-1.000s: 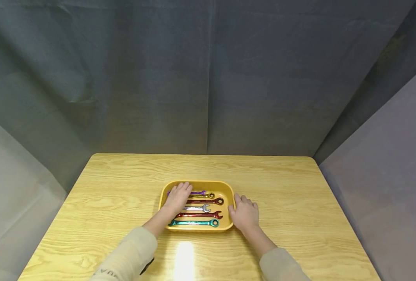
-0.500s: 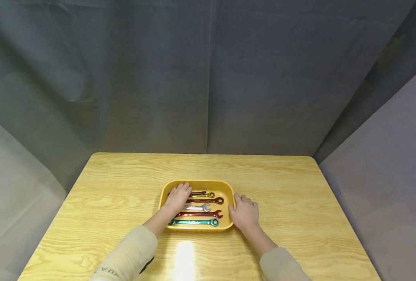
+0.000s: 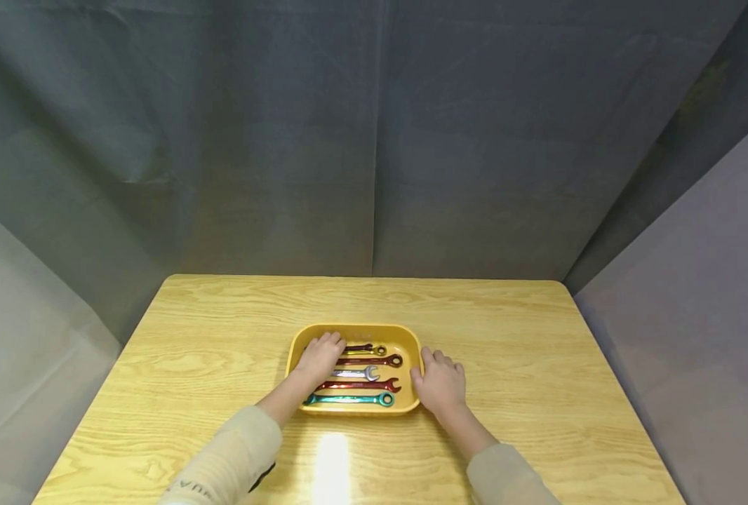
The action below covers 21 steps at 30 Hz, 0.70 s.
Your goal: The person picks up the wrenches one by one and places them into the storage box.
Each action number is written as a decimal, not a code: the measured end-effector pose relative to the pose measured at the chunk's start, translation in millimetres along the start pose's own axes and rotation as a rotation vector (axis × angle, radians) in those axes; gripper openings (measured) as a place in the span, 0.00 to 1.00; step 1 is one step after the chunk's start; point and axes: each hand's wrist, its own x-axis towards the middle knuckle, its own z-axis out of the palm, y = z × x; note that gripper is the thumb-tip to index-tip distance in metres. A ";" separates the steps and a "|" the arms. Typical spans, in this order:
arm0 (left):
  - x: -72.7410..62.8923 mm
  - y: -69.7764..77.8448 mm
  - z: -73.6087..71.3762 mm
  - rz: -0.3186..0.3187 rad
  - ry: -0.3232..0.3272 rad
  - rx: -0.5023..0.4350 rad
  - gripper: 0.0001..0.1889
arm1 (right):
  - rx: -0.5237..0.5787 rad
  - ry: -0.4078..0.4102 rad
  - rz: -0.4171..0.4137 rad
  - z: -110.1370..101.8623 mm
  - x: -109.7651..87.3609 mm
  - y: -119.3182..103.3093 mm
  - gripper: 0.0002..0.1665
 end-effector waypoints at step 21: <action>-2.2 -1.3 -9.0 0.014 0.055 -0.001 0.15 | -0.008 -0.017 0.008 0.5 0.2 0.5 0.25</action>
